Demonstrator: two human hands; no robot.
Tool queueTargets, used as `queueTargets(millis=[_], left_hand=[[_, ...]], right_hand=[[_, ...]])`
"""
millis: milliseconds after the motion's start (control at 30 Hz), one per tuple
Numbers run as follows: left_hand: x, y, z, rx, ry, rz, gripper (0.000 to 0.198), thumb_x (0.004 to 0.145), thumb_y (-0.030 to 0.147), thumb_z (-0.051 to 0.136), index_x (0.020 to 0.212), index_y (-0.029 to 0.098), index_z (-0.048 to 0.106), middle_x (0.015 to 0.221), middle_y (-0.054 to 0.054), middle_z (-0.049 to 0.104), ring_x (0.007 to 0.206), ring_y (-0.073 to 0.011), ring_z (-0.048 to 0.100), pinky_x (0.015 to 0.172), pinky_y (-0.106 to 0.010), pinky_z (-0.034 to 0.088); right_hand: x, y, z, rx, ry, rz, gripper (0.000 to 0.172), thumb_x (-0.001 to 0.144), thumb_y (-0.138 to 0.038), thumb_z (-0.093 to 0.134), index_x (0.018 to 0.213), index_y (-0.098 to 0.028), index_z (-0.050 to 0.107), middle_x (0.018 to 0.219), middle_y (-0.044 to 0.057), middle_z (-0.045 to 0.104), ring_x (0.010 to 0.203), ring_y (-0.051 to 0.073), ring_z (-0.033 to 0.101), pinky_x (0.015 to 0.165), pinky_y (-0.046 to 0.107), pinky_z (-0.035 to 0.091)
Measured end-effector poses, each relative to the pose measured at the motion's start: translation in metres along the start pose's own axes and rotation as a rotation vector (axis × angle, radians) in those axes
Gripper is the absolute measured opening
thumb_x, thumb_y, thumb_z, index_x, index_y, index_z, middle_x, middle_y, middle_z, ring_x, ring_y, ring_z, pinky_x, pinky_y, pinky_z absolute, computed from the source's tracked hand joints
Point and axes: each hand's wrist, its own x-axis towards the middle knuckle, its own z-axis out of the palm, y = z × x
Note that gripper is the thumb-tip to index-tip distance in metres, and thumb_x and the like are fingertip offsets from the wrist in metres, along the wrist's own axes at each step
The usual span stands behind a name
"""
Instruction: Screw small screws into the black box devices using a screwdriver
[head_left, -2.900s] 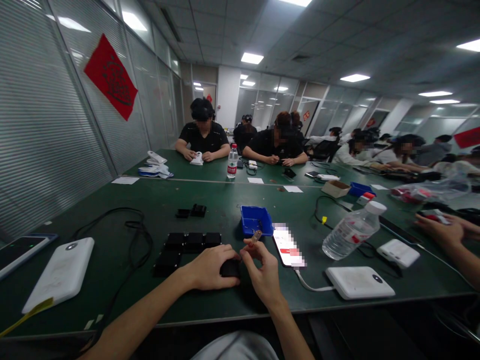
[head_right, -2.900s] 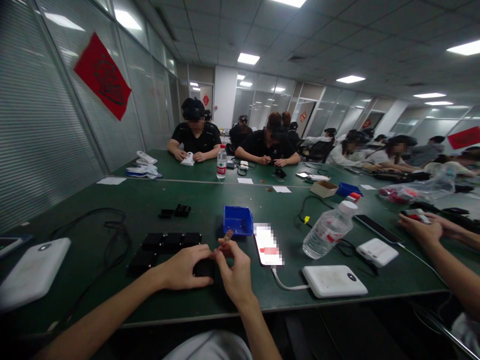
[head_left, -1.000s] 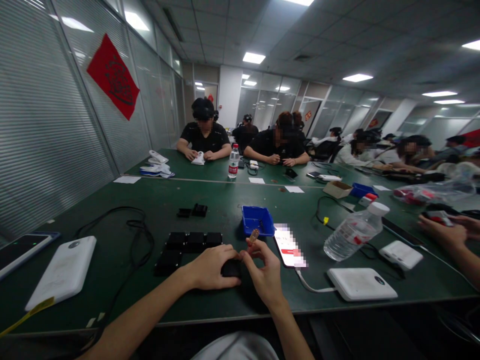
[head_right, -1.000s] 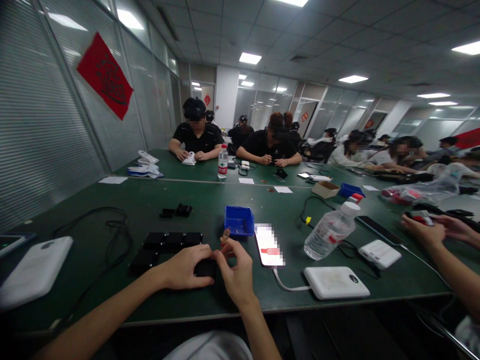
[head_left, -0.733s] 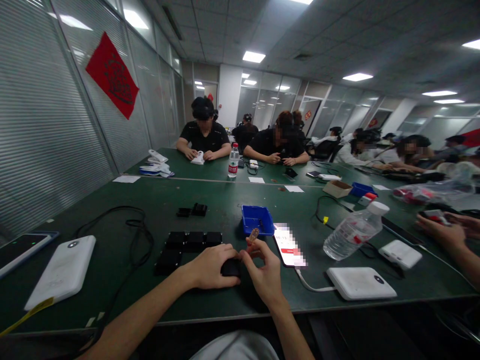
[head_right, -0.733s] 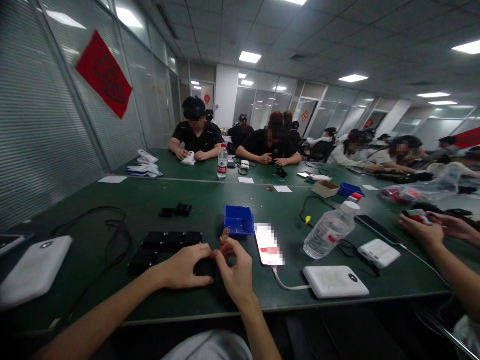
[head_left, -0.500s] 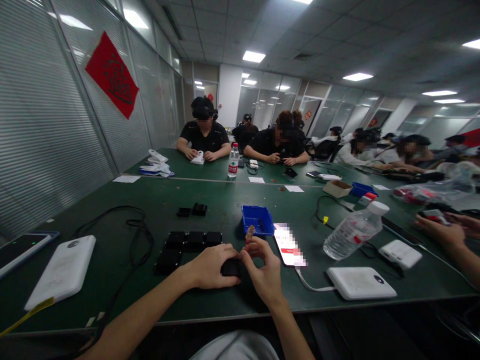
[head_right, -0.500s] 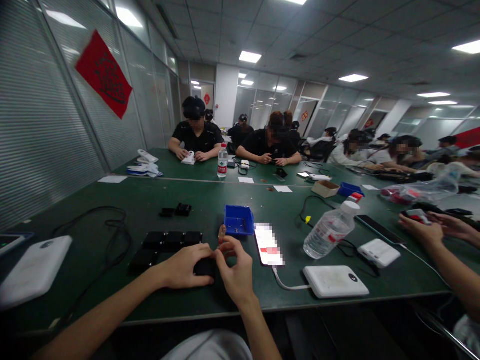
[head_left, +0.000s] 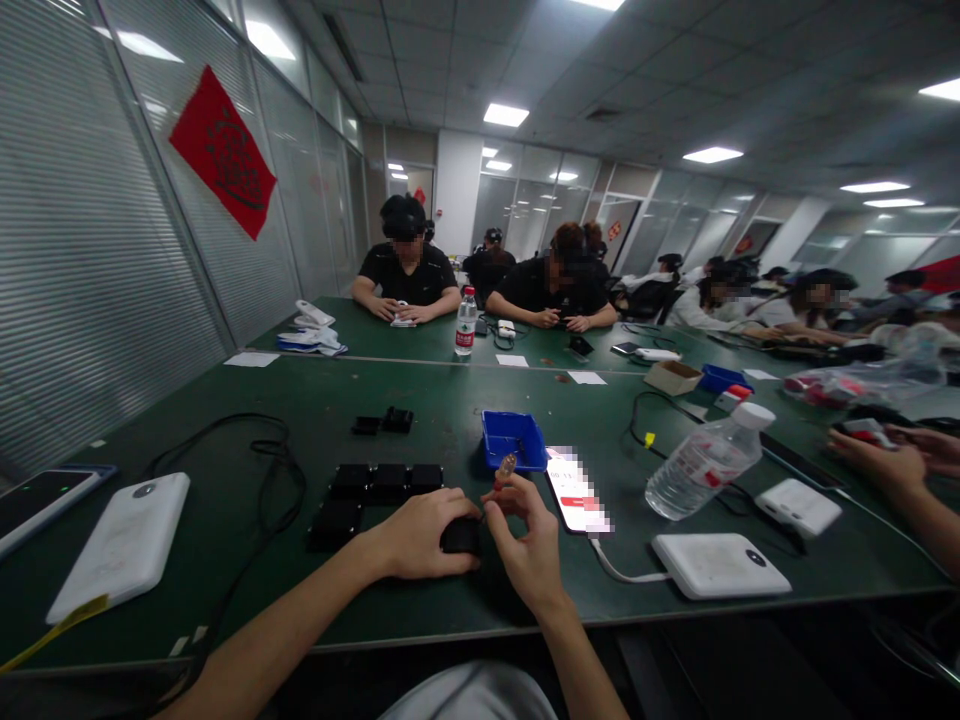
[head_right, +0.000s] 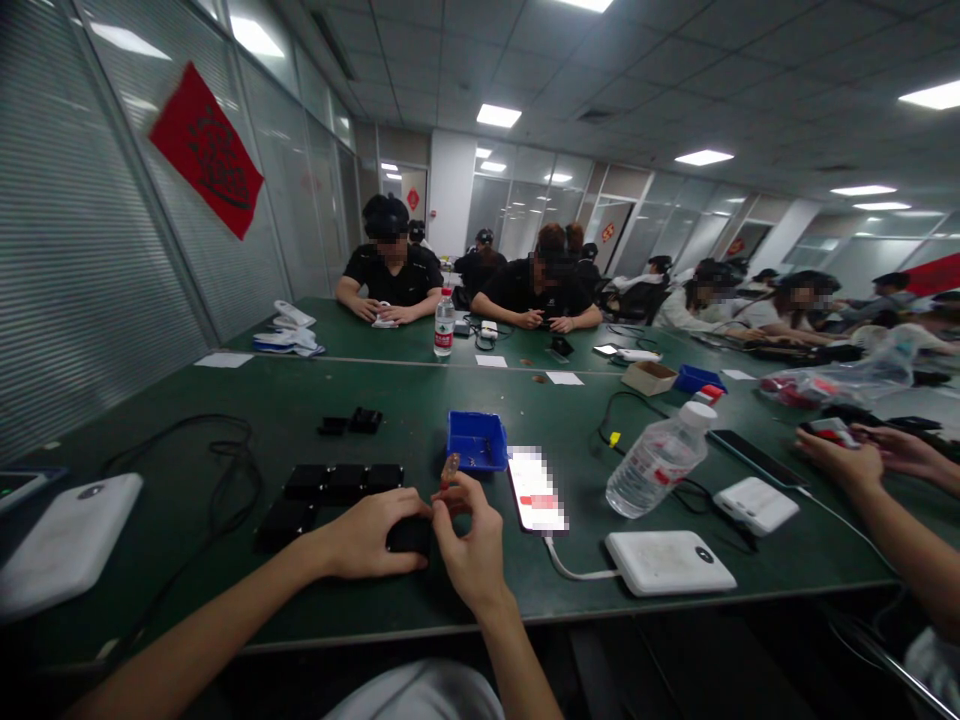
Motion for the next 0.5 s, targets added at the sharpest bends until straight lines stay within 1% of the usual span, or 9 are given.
queueTargets(millis=[167,367,500], left_hand=[[0.0010,0.0008,-0.0016,0.012,-0.007,0.003,0.047,0.080,0.035,0.083,0.120,0.019,0.065,0.118,-0.008,0.068,0.111,-0.0284,0.065,0.099,-0.040,0.052],[0.0012,0.0019,-0.0008,0.022,-0.012,0.003,0.046,0.080,0.035,0.083,0.119,0.019,0.065,0.119,-0.008,0.069,0.111,-0.0291,0.065,0.098,-0.040,0.053],[0.0002,0.0018,-0.0009,0.017,-0.006,-0.002,0.049,0.080,0.035,0.083,0.123,0.019,0.064,0.121,-0.008,0.069,0.112,-0.0293,0.065,0.100,-0.041,0.052]], right_hand=[[0.0004,0.0013,0.0008,-0.007,-0.007,0.002,0.027,0.095,-0.024,0.065,0.122,-0.024,0.060,0.089,0.002,0.072,0.078,0.017,0.071,0.074,0.030,0.059],[0.0005,0.0008,0.0004,-0.018,0.011,0.012,0.030,0.092,-0.023,0.069,0.120,-0.023,0.060,0.087,0.001,0.072,0.077,0.017,0.072,0.074,0.030,0.059],[0.0000,0.0009,0.0007,0.007,0.006,0.019,0.032,0.089,-0.022,0.072,0.120,-0.023,0.061,0.086,0.000,0.073,0.075,0.017,0.072,0.074,0.030,0.060]])
